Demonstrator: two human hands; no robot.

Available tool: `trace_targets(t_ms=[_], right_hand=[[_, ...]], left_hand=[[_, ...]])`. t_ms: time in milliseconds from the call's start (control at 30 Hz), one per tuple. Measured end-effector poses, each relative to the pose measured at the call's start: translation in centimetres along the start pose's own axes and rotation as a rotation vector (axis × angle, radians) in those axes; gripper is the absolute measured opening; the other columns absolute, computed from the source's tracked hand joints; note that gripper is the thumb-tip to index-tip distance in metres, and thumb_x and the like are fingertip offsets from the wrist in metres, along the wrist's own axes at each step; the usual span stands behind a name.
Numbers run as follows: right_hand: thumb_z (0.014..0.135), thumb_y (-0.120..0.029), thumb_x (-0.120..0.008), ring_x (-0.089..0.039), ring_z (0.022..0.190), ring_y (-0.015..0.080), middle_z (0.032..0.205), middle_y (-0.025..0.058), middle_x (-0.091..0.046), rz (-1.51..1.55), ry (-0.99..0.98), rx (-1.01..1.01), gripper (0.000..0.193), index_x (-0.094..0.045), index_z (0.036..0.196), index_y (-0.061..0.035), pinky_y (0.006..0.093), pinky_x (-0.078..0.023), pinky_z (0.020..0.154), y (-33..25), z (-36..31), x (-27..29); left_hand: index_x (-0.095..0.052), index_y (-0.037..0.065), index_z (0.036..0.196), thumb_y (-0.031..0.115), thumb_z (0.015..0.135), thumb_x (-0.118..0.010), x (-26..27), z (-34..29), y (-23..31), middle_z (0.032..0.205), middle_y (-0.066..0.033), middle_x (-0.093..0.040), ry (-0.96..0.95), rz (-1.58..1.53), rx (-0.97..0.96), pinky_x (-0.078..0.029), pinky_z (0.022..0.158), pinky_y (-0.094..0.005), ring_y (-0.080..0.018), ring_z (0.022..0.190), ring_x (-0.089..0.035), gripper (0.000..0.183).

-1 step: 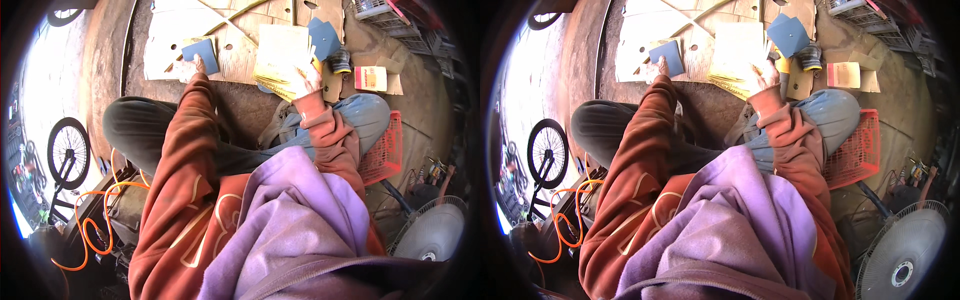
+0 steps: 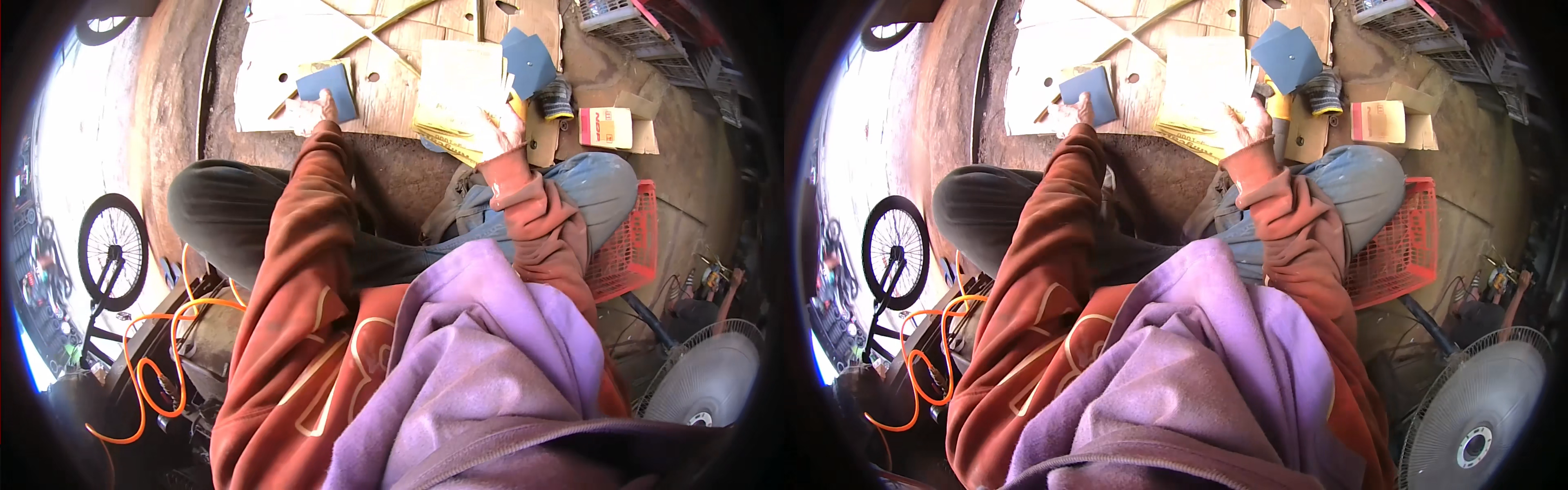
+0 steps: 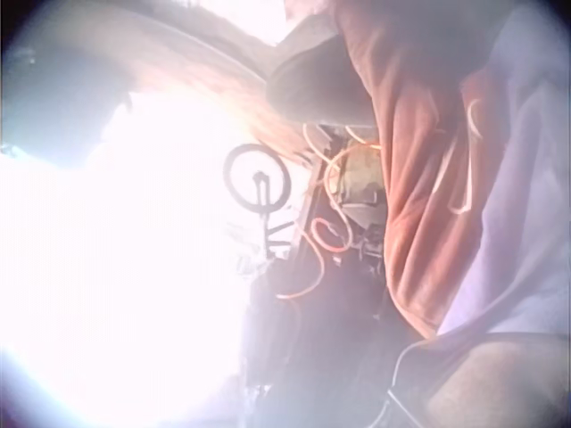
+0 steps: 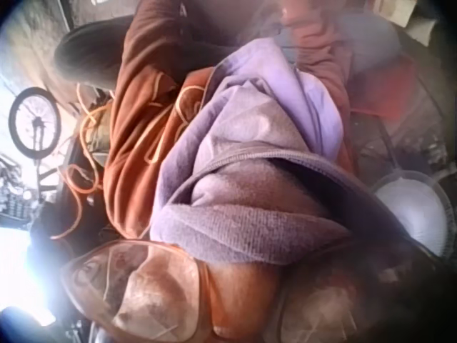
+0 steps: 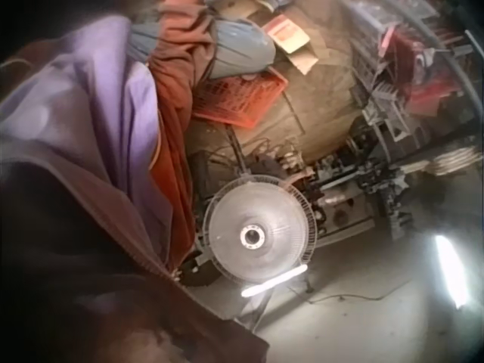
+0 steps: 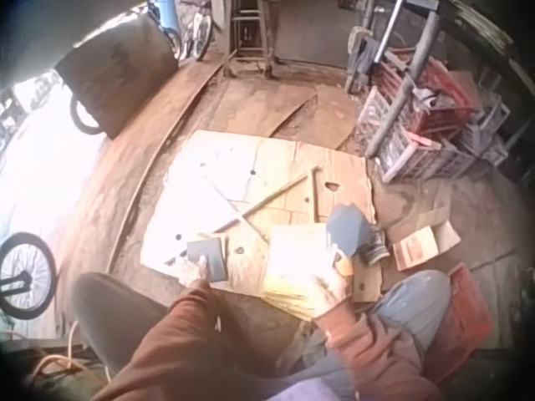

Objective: The person cuts a piece of sandpaper with shears, punches holes in it using a hammer and a punch tool, and then attaches the prepared sandpaper to a handheld power grinder.

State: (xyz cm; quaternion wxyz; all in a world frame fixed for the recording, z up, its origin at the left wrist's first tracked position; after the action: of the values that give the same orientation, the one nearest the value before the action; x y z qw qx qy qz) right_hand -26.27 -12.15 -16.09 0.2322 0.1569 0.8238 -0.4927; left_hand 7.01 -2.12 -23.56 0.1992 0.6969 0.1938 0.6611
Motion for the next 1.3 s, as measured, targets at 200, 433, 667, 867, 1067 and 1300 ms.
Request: trace_targets(t_ms=[200,433,667,867,1067,1300], right_hand=[[0.087,-0.002,-0.063,-0.064,0.093,0.0201,0.107,0.0131,-0.066,-0.448,-0.043,0.243,0.026,-0.06,0.113,0.0036,0.0318,-0.052,0.081,-0.2,0.8,0.5],[0.091,-0.006,-0.061,-0.063,0.101,0.0247,0.112,0.0157,-0.063,-0.563,-0.158,0.165,0.032,-0.055,0.122,0.0036,0.0378,-0.054,0.086,0.1,0.2,-0.7],[0.094,-0.014,-0.057,-0.063,0.094,0.0221,0.108,0.0148,-0.064,-1.124,-0.195,0.551,0.023,-0.059,0.112,0.0017,0.0349,-0.052,0.084,-1.7,-0.6,-2.0],[0.092,-0.016,-0.059,-0.065,0.091,0.0342,0.099,0.0193,-0.067,-1.091,0.031,0.517,0.022,-0.057,0.109,-0.0015,0.0404,-0.049,0.082,-3.3,-2.4,-4.2],[0.095,-0.018,-0.055,-0.064,0.096,0.0329,0.106,0.0192,-0.066,-1.01,-0.039,0.397,0.026,-0.057,0.116,-0.0028,0.0393,-0.048,0.085,-2.3,-2.0,-3.5],[0.096,-0.027,-0.056,-0.06,0.097,0.0397,0.104,0.0215,-0.064,-0.982,-0.251,0.603,0.036,-0.056,0.12,0.0001,0.0424,-0.046,0.087,-2.4,-2.9,-5.9]], left_hand=[[-0.064,0.004,0.1,0.025,0.072,-0.074,-0.4,0.5,-0.6,0.103,-0.0178,-0.064,0.0,0.209,-0.079,-0.049,0.085,-0.0433,-0.0312,0.091,-0.062,0.036],[-0.065,0.003,0.099,0.021,0.072,-0.068,0.4,1.9,0.5,0.1,-0.0183,-0.066,-0.045,-0.031,-0.159,-0.049,0.086,-0.041,-0.0305,0.092,-0.064,0.032],[-0.064,0.0,0.089,0.023,0.076,-0.06,5.2,-6.4,10.1,0.072,-0.0122,-0.067,-0.582,-0.322,-0.473,-0.051,0.067,-0.0357,-0.025,0.066,-0.062,0.027],[-0.061,-0.005,0.087,0.012,0.081,-0.064,7.7,-17.8,13.1,0.071,-0.0085,-0.063,-0.93,-0.565,-0.623,-0.049,0.059,-0.0283,-0.0139,0.064,-0.058,0.018],[-0.061,-0.003,0.087,0.011,0.084,-0.061,9.3,-18.5,13.1,0.067,-0.0049,-0.057,-0.833,-0.636,-0.539,-0.045,0.058,-0.0303,-0.0132,0.062,-0.052,0.015],[-0.064,-0.006,0.087,0.016,0.084,-0.061,9.4,-17.3,14.0,0.072,-0.0104,-0.064,-0.889,-0.649,-0.603,-0.048,0.063,-0.0299,-0.015,0.066,-0.058,0.023]])
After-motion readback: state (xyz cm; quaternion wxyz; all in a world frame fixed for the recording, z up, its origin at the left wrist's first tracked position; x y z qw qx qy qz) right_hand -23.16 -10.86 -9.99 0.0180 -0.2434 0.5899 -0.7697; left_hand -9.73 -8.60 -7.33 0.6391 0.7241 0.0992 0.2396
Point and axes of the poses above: each hand's wrist, its own z-axis towards the middle knuckle, its own x-axis out of the back of the hand, y = z × x, the point moved 8 cm from there along z, towards the middle knuckle
